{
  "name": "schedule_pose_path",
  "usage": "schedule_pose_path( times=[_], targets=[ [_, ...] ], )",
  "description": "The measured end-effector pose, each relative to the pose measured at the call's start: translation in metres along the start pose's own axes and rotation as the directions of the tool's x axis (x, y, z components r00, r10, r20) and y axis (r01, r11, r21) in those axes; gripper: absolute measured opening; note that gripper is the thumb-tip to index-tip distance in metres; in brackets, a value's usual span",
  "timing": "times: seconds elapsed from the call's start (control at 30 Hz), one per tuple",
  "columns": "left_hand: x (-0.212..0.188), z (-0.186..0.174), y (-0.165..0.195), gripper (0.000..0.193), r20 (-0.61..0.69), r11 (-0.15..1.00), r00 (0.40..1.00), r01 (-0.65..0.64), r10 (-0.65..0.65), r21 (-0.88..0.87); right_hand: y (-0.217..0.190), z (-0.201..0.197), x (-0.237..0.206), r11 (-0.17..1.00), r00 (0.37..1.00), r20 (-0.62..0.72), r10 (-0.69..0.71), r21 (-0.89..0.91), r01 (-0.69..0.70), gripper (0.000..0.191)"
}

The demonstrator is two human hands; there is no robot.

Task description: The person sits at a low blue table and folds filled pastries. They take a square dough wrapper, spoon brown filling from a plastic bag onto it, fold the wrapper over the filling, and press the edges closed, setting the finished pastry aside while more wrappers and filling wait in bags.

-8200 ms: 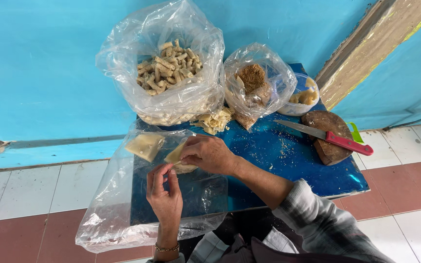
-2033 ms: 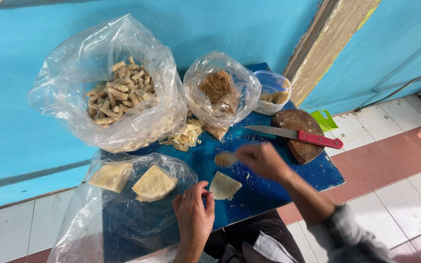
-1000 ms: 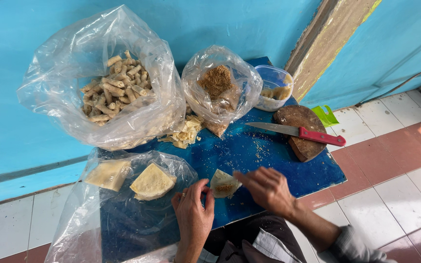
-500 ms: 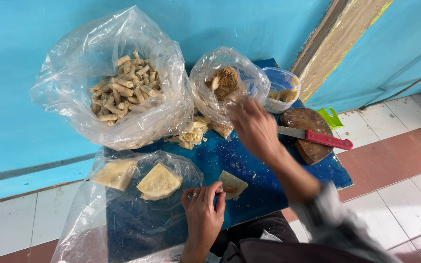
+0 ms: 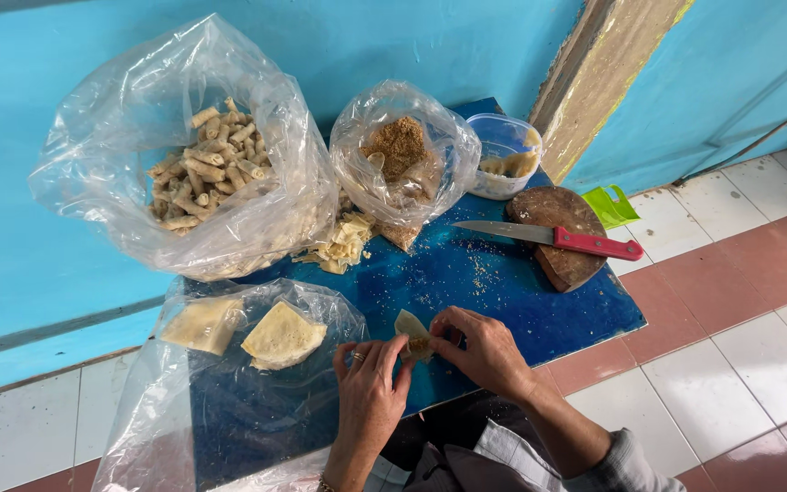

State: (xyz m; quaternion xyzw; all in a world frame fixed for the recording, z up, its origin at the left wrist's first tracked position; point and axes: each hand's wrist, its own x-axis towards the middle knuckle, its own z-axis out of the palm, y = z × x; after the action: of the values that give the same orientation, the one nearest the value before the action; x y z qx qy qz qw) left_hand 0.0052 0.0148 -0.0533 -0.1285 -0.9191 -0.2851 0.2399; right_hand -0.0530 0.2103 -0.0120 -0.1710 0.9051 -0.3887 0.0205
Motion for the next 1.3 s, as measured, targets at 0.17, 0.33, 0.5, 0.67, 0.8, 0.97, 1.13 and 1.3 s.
schedule_pose_path(
  times=[0.17, 0.33, 0.5, 0.67, 0.8, 0.97, 1.13, 1.3],
  targets=[
    [-0.002, 0.003, -0.003, 0.038, 0.034, 0.999, 0.999, 0.005, -0.003, -0.047, -0.003, 0.011, -0.007, 0.984, 0.983, -0.073, -0.171, -0.054, 0.168, 0.03],
    [-0.003, 0.006, -0.009, 0.038, 0.065, 0.997, 0.998, 0.019, -0.015, -0.071, 0.004, 0.021, -0.019, 0.936, 0.942, -0.083, -0.326, -0.165, 0.31, 0.045],
    [-0.002, 0.005, -0.01, 0.025, 0.057, 0.996, 0.998, 0.009, -0.004, -0.091, 0.005, 0.029, -0.025, 0.841, 0.872, -0.133, -0.471, -0.367, 0.399, 0.043],
    [0.0, 0.004, -0.007, 0.016, 0.044, 0.993, 0.998, 0.043, -0.039, -0.105, 0.004, 0.034, -0.026, 0.828, 0.882, -0.083, -0.463, -0.395, 0.398, 0.041],
    [0.008, 0.005, -0.001, 0.012, 0.038, 0.99, 0.993, 0.119, -0.116, -0.08, 0.006, 0.034, -0.02, 0.789, 0.859, -0.032, -0.511, -0.413, 0.454, 0.036],
    [0.018, 0.005, 0.006, 0.009, 0.121, 0.973, 0.965, 0.232, -0.231, 0.01, 0.007, 0.023, 0.016, 0.903, 0.916, -0.005, -0.401, -0.174, 0.394, 0.014],
    [0.02, 0.009, 0.006, 0.011, 0.024, 0.974, 0.978, 0.211, -0.209, -0.086, 0.006, 0.01, 0.057, 0.986, 0.928, 0.367, -0.063, -0.123, 0.115, 0.019],
    [0.015, 0.01, 0.005, 0.012, 0.045, 0.992, 0.995, 0.091, -0.087, -0.085, 0.005, 0.009, 0.039, 0.928, 0.938, 0.119, -0.326, -0.147, 0.342, 0.015]
  ],
)
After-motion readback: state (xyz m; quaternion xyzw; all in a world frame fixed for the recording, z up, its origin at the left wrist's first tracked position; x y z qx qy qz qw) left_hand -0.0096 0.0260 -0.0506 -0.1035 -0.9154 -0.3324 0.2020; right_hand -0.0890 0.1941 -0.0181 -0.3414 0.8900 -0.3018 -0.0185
